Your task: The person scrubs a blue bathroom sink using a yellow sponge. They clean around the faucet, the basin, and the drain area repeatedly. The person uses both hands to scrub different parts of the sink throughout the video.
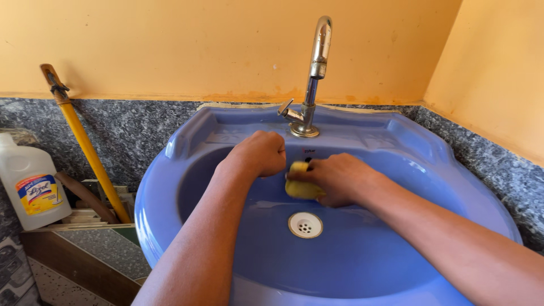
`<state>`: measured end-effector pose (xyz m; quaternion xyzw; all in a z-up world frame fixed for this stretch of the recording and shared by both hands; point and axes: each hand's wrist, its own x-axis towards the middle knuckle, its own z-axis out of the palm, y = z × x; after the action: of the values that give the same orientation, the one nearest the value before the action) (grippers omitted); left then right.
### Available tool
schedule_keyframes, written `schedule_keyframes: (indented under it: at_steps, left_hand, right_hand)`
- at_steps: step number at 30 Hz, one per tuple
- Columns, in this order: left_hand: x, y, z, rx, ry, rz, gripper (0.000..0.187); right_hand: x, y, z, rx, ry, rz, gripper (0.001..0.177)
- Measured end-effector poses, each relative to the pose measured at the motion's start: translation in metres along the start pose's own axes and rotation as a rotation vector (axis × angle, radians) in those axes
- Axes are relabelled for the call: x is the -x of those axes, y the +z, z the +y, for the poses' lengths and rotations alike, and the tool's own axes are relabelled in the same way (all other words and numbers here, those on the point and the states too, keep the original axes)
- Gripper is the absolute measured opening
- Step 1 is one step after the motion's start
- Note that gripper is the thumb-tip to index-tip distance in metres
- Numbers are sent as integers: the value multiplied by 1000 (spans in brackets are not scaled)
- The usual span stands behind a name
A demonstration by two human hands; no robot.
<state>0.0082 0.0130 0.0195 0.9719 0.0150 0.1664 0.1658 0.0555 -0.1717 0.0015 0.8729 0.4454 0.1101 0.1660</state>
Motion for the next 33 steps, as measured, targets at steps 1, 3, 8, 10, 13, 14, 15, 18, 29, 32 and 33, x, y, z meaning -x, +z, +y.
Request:
schedule_keyframes:
  at_steps: [1,3,8,10,13,14,15,18,29,32,33]
  left_hand:
    - [1,0,1,0,-1,-14,20]
    - [2,-1,3,0,-5,-40,21]
    - [4,2,3,14,-21,-62,20]
    - [3,3,2,10,-15,-129,20]
    - [-1,7,4,31,6,-277,20]
    - [-1,9,7,53,-6,-323,19]
    - [0,11,10,76,-18,-369,19]
    - [6,15,21,40,-52,-479,17]
    - [-3,25,15,-21,58,-242,27]
    - [0,23,17,-59,40,-285,27]
    - [2,22,19,-74,30,-307,28]
  right_hand:
    - [1,3,0,54,-47,-73,82]
    - [-2,3,6,60,-47,74,69]
    - [8,-1,29,-52,135,425,65]
    - [9,2,33,-33,183,384,67]
    - [6,9,33,-96,11,418,67]
    - [5,12,30,-61,-6,267,65]
    - [3,15,24,-27,-22,115,64]
    - [2,16,21,21,-1,28,54]
    - [21,10,50,-62,238,134,45]
    - [19,10,41,-5,232,-303,51]
    - [21,9,41,-28,257,-348,55]
